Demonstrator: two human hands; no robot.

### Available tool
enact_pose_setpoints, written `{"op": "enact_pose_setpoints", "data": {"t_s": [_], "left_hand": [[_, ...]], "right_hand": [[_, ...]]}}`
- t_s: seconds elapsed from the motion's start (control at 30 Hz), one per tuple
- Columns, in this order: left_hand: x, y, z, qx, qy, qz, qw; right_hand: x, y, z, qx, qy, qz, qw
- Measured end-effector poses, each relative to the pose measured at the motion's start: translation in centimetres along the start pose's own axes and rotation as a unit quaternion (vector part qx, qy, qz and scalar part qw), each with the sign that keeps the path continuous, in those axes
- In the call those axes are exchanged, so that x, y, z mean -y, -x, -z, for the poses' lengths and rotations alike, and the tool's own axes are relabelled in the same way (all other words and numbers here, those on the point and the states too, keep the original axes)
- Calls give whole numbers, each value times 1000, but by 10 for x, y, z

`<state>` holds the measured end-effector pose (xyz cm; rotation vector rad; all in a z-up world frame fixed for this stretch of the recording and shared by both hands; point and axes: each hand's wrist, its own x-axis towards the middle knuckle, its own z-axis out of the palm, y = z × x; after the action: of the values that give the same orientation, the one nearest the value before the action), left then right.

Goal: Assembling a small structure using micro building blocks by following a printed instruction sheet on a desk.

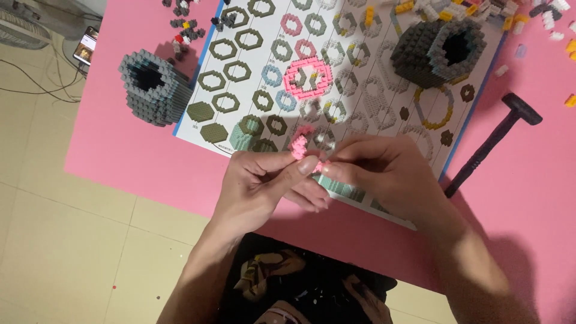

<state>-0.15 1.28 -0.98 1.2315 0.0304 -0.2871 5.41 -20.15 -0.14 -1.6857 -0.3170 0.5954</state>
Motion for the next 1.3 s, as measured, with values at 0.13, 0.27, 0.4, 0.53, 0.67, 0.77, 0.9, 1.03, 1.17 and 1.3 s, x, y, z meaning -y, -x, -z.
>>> {"op": "enact_pose_setpoints", "data": {"t_s": [0.13,0.27,0.4,0.53,0.67,0.77,0.9,1.03,1.17,1.3], "left_hand": [[-11,3,-1,-3,6,52,999],[-7,5,-1,1,9,27,1000],[-4,6,-3,-13,39,38,998],[-1,9,-1,12,55,41,998],[-2,10,-1,14,48,20,999],[1,9,-3,-15,36,30,999],[9,12,-4,-20,17,-21,999],[44,16,10,-36,-149,-159,975],[19,0,24,-110,-422,-283,854],[9,-8,42,-98,-565,-322,753]], "right_hand": [[2,0,-4,6,-28,-34,999],[4,0,-6,16,-28,-35,999],[-1,1,-6,24,-45,-10,999],[-2,3,-3,36,-21,16,999],[-1,2,-6,28,-26,15,999],[2,2,-7,11,-6,-34,999],[-1,3,-7,-4,-40,0,999],[-9,6,3,-18,-57,17,998],[-8,3,23,-98,-19,22,995],[-14,1,38,-64,57,39,996]]}}
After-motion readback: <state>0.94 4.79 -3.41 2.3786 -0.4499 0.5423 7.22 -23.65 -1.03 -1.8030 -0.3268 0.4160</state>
